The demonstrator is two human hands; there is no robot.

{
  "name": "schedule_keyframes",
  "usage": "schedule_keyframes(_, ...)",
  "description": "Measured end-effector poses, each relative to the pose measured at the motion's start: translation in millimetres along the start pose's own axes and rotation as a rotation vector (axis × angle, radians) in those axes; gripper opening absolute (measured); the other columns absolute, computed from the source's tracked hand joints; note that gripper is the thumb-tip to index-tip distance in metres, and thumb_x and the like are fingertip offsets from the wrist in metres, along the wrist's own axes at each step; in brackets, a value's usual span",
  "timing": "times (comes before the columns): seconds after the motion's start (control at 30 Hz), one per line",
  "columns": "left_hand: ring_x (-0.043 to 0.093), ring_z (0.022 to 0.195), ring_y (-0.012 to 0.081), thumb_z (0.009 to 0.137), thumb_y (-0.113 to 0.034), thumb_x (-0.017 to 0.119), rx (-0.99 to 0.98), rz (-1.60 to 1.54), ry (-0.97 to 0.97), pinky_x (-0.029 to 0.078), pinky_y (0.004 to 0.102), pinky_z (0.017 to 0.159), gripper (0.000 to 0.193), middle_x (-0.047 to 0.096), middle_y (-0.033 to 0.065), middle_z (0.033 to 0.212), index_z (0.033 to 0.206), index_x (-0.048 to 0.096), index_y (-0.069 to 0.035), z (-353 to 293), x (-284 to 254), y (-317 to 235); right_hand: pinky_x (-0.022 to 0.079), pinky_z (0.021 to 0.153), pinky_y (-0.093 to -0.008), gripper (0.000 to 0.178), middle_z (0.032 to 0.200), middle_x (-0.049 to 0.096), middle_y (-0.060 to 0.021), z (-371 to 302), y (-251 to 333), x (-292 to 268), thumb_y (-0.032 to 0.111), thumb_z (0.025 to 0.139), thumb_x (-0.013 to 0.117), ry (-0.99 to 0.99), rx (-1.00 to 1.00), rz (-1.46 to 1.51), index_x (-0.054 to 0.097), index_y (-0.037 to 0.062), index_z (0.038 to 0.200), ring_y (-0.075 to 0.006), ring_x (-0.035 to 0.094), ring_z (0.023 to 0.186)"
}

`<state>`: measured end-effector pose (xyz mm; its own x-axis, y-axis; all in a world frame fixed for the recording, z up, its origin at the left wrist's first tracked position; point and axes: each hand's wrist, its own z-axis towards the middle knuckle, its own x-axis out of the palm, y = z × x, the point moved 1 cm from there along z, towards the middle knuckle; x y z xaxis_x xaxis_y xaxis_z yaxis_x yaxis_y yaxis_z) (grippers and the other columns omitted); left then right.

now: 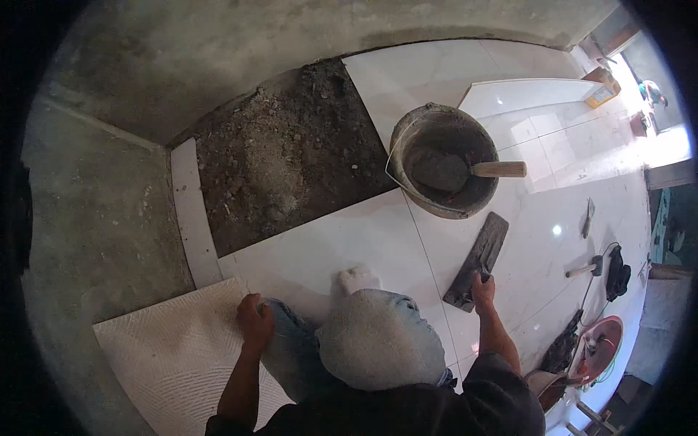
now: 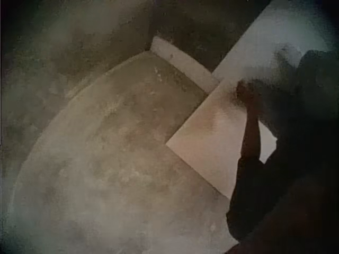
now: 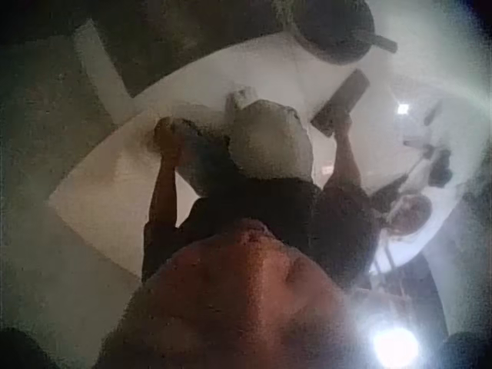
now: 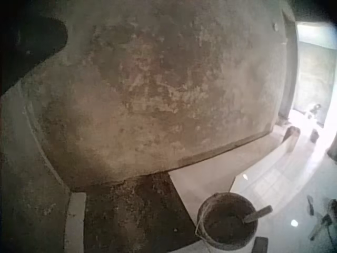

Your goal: The person applies mortar to a section of floor using a trowel and then positions a large floor tile into place, pressing it down by hand.

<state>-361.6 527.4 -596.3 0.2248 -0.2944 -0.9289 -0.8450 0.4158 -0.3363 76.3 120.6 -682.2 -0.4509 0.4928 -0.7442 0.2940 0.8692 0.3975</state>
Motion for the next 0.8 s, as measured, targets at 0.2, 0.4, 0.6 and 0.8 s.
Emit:
schedule_keyframes(0.2,0.05,0.111,0.0341,0.08,-0.023,0.059,-0.124,0.038,0.176,0.038,0.0505,0.093,0.035,0.057,0.0149,0.115,0.11,0.059,-0.005,15,0,-4,0.031,0.106,-0.0474,0.057,0.136,0.039,-0.0276,-19,148,-75,0.026,0.086,0.064,-0.803,-0.693,-0.124,0.043,-0.0014,0.132,-0.0408,0.036,0.128)
schedule_keyframes(0.4,0.054,0.104,0.0343,0.078,-0.024,0.061,-0.133,0.096,0.128,0.04,0.0505,0.089,0.034,0.06,0.0134,0.109,0.107,0.061,-0.005,22,6,-10,0.027,0.104,-0.0597,0.063,0.135,0.046,-0.0191,3,360,-131,0.044,0.081,0.067,-0.297,-0.853,-0.995,0.05,0.0124,0.132,-0.0335,0.038,0.13)
schedule_keyframes(0.6,0.055,0.105,0.0353,0.078,-0.023,0.063,-0.095,0.025,0.051,0.039,0.0496,0.091,0.032,0.061,0.0153,0.106,0.104,0.061,-0.004,21,19,-14,0.049,0.089,-0.044,0.059,0.12,0.062,-0.0071,94,335,-118,0.046,0.073,0.072,0.209,-0.7,-1.477,0.055,0.0248,0.126,-0.0307,0.06,0.11)
schedule_keyframes(0.8,0.058,0.103,0.0341,0.082,-0.014,0.063,0.162,-0.342,-0.043,0.044,0.0441,0.09,0.033,0.06,0.018,0.109,0.112,0.057,0.0,53,18,-51,0.051,0.081,-0.0431,0.032,0.098,0.066,-0.0212,-6,365,-124,0.015,0.08,0.063,-0.07,-0.805,-1.238,0.054,0.0034,0.108,-0.0333,0.064,0.098)
